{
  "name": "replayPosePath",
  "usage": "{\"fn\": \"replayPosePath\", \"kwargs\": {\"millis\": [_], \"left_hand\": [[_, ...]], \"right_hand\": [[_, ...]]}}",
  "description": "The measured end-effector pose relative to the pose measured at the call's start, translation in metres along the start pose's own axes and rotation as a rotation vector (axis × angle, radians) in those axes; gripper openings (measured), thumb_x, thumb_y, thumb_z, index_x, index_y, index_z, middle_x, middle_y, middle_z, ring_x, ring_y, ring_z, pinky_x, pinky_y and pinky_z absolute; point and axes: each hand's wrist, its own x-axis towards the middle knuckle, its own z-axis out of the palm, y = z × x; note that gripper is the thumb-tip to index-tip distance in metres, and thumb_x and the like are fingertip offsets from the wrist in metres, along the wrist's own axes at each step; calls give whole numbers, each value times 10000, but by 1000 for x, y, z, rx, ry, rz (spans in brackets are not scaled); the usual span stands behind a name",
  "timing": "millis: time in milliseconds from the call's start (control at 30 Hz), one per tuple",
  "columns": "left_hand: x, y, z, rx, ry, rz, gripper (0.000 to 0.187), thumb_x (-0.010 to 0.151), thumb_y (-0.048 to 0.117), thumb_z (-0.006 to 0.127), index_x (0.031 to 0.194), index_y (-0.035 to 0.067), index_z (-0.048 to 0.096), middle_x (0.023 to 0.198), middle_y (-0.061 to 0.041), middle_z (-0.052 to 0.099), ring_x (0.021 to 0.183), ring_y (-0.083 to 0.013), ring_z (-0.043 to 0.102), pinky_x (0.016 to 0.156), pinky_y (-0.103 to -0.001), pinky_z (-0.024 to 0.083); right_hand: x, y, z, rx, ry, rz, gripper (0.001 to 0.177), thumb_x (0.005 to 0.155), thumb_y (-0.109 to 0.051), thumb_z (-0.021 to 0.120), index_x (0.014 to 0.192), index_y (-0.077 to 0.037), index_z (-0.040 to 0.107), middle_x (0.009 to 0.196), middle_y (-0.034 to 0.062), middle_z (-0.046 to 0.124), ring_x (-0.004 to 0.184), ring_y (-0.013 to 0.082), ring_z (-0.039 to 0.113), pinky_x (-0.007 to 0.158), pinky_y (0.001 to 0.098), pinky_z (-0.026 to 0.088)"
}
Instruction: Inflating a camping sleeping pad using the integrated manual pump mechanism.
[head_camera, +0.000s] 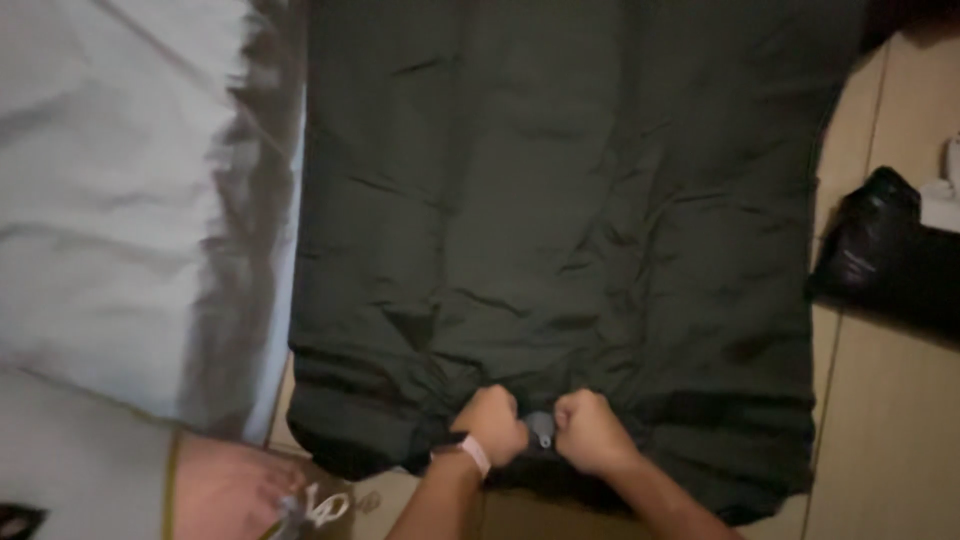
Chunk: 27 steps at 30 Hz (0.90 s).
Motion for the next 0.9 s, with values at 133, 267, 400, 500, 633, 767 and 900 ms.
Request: {"fn": "replayPosePath", "kwargs": {"millis": [133,267,400,500,633,767,900], "left_hand": [[29,-23,16,110,-25,49,221,687,186,710,790,-5,750,880,-269,701,865,-448,703,818,-502,572],[-14,11,-6,40,44,11,205,696,148,681,791,-24,737,897,-267,701,884,-449,698,785,-504,585],[-19,14,-13,46,46,40,210,704,163,699,784,-25,747,890,-286,695,898,-434,705,826,-487,573],[11,2,-13,33,-65,28,188,703,132,672,802,-19,724,887,-291,697,871,-435,713,804,-475,585],[-12,-1,7,57,-62,67,205,695,153,689,794,-20,739,882,-284,694,881,-432,713,818,-473,578],[-18,4,-6,46,-71,94,206,706,143,680,787,-41,726,864,-280,698,865,-450,701,801,-487,582],[-2,-7,2,34,-55,96,205,701,145,689,803,-29,732,875,-283,686,868,-459,689,796,-495,578]], "right_hand": [[29,17,11,25,10,-79,44,627,-8,657,639,-25,696,703,239,684,654,360,721,629,443,553],[8,6,-8,-21,-81,-125,57,609,17,631,652,-15,651,706,225,670,636,357,706,605,465,538],[-10,1,-9,-15,-2,-70,47,625,16,634,637,-19,663,687,241,664,688,383,694,619,450,543],[18,14,4,64,32,-210,62,610,31,614,617,-16,655,679,228,663,647,380,683,618,432,549],[-11,5,-1,27,-55,-81,62,598,15,651,638,-28,671,702,226,674,664,356,719,627,439,547],[-18,-5,-9,-33,-23,-1,54,607,11,646,638,-24,675,706,223,692,675,356,722,641,439,551],[-8,16,5,-38,19,-70,65,580,19,664,635,-14,677,708,237,686,709,396,696,636,451,548]]}}
